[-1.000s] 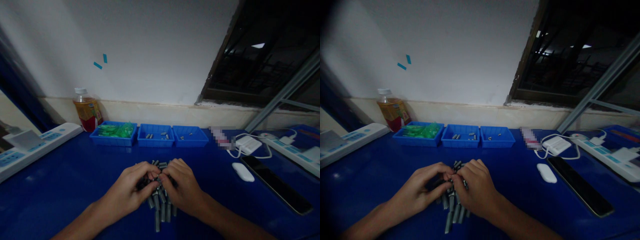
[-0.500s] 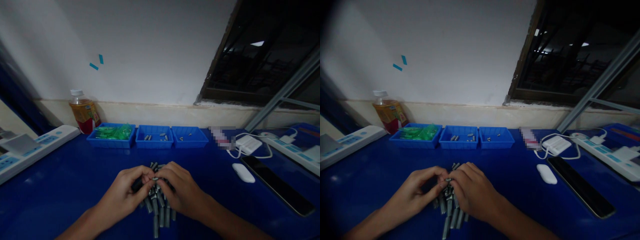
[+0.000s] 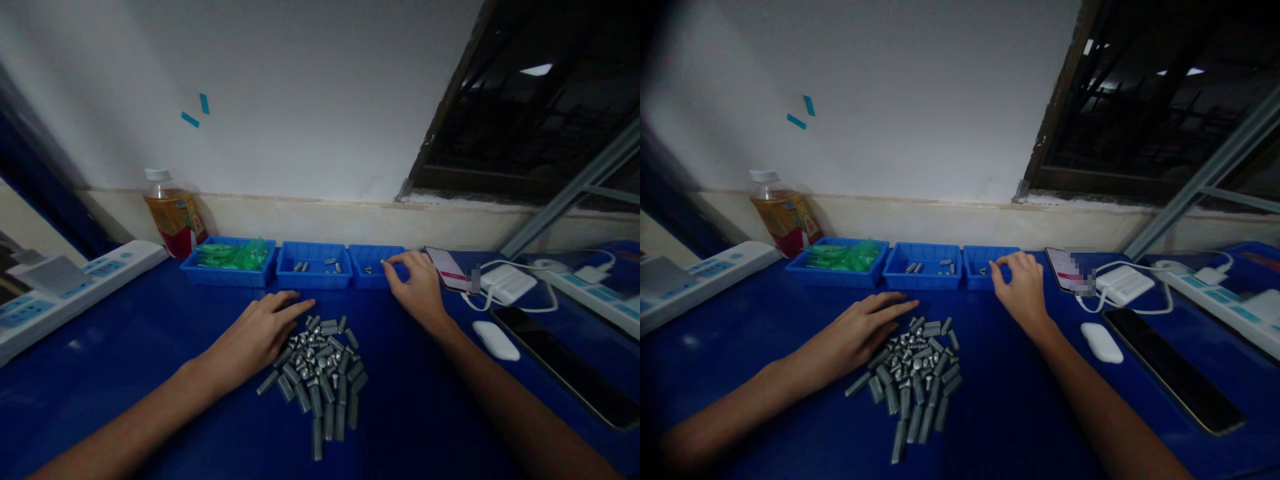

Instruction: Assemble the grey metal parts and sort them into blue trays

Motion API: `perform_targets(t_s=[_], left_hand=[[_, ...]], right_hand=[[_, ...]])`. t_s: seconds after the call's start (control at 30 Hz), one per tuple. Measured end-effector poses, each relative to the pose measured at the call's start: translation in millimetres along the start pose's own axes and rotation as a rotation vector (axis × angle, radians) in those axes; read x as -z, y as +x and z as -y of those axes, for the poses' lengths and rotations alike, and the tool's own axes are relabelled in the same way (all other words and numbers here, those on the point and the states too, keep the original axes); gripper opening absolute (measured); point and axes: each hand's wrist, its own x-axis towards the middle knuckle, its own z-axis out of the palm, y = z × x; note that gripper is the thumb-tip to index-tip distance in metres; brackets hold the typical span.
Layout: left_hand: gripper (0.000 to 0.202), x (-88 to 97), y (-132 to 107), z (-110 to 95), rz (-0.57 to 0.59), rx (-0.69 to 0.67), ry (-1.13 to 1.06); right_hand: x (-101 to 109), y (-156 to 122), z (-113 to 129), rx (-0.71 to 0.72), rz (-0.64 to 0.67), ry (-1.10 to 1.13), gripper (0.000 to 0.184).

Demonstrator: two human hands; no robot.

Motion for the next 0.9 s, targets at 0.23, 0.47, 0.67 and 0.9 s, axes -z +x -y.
perform_targets(t_s=[0.23,0.47,0.67,0.9], left_hand=[[0.021,9.6,21.6,16.0,0.158,-0.125,0.048],[0.02,11.3,28.7,12.2,0.143,-0.122,-0.017],[0.016,6.7,27.2,11.9,0.132,-0.16,-0.008],[0.018,14.7,27.5,-5.9,0.079,-0.041,-0.268]], right_hand=[[-14.8,-6.3,-20.6,-0.099,-0.061,-0.003,0.019],[-3.0,-14.9,22.2,0.015,-0.074,0.038,0.013],[5.8,-30.4,71.5,0.25,0.132,0.246,0.012],[4.6,-43.5,86.0,0.364,0.284,0.326,0.017]])
